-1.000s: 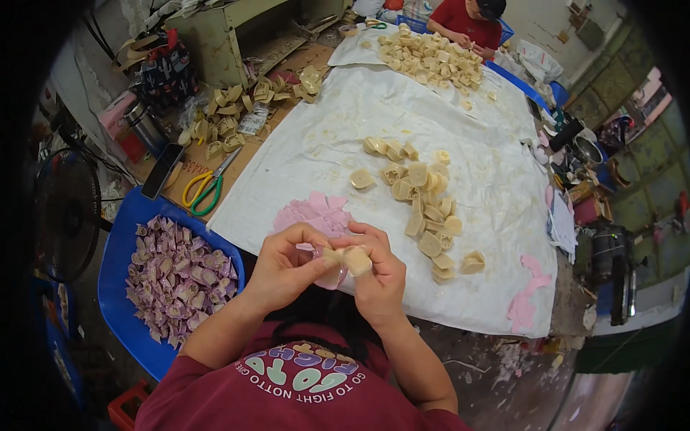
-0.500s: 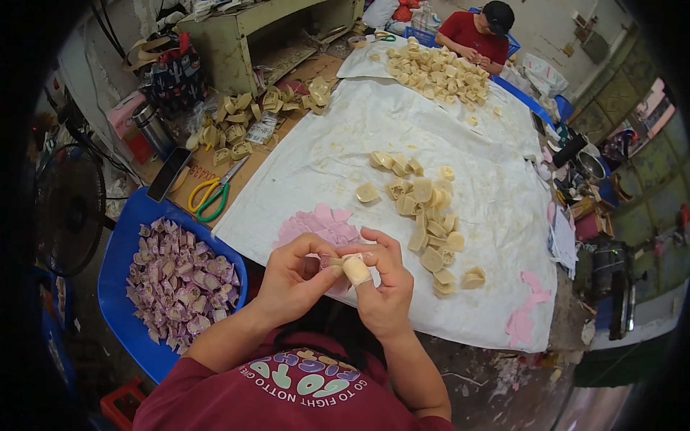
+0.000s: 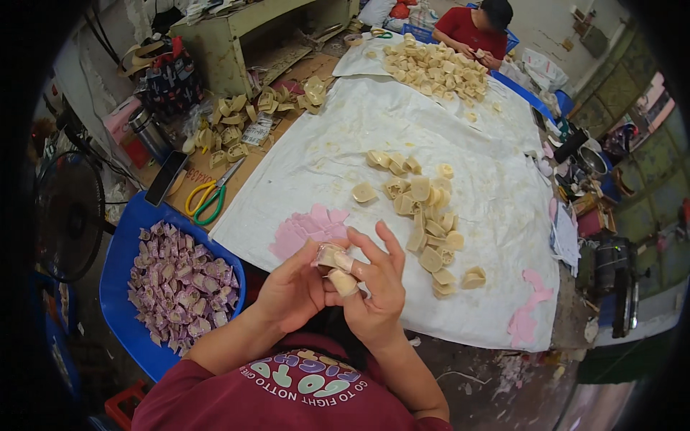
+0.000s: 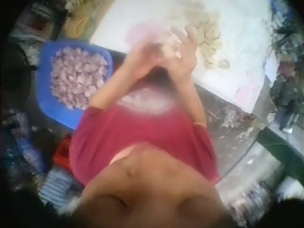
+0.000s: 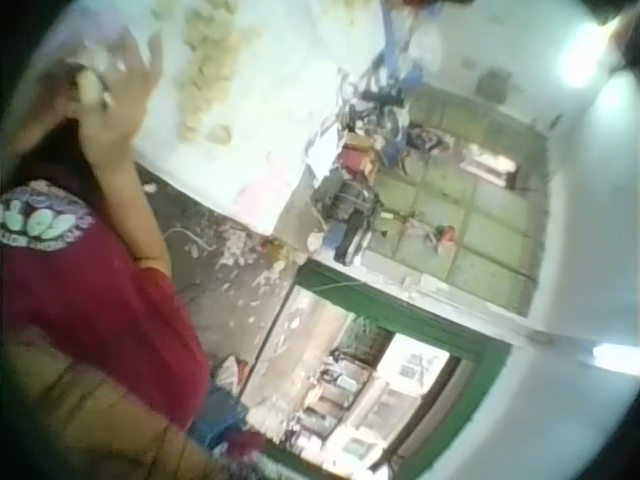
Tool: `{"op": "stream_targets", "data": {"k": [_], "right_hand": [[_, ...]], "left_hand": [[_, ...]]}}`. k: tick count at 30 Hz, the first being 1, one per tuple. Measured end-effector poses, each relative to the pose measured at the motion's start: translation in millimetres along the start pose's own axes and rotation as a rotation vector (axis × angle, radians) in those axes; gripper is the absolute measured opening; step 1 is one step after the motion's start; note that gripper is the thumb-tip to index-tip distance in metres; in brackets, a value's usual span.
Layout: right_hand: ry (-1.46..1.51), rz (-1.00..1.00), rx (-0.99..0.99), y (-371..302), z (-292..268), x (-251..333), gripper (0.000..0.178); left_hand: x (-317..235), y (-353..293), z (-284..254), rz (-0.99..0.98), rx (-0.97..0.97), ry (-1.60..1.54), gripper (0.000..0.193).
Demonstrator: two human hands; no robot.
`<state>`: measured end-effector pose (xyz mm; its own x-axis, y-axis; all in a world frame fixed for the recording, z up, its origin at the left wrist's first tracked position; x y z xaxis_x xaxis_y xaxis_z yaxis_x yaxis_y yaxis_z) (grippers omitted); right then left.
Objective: The person wraps small, beige, shell-shaped items with pink paper wrappers by hand. They pick up a wrapper and an item, fold the wrapper around the item, and place the finished product into a blue bin. The process is repeated continuously throughout the video.
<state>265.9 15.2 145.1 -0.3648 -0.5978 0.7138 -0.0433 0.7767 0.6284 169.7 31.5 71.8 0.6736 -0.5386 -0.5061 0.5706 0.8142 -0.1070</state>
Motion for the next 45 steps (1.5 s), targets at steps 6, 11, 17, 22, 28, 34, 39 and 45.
{"op": "stream_targets", "data": {"k": [6,11,17,22,28,34,39,45], "right_hand": [[0.789,0.489,-0.065,-11,17,-46,0.032],[0.735,0.528,0.038,-15,39,-44,0.035],[0.677,0.476,0.184,6,46,-31,0.035],[0.378,0.294,0.139,11,44,-30,0.033],[0.771,0.537,0.189,15,57,-39,0.03],[0.628,0.58,0.107,4,66,-47,0.032],[0.902,0.667,0.062,1,68,-35,0.03],[0.261,0.36,-0.036,13,56,-27,0.03]], "left_hand": [[-20,-5,18,0.156,-0.036,0.099,0.051],[-30,-5,11,0.215,-0.093,0.105,0.051],[-43,-8,16,0.301,-0.149,0.305,0.052],[-40,-4,3,0.295,-0.161,0.247,0.057],[-40,0,-3,0.326,-0.164,0.232,0.059],[-43,1,-12,0.413,-0.303,0.361,0.058],[-52,-5,-3,0.468,-0.29,0.505,0.054],[-51,6,-4,0.538,-0.257,0.528,0.046]]}}
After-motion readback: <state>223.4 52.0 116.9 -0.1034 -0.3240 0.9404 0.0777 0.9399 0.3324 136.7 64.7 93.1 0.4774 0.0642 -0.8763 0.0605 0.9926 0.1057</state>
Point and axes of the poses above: each hand's wrist, its own y-axis towards the middle knuckle, its own z-axis out of the palm, x = y × z, the point moved 9 cm from there along y, towards the middle knuckle, and after that the axes turned 2 degrees about y, right-handed, at the moved point
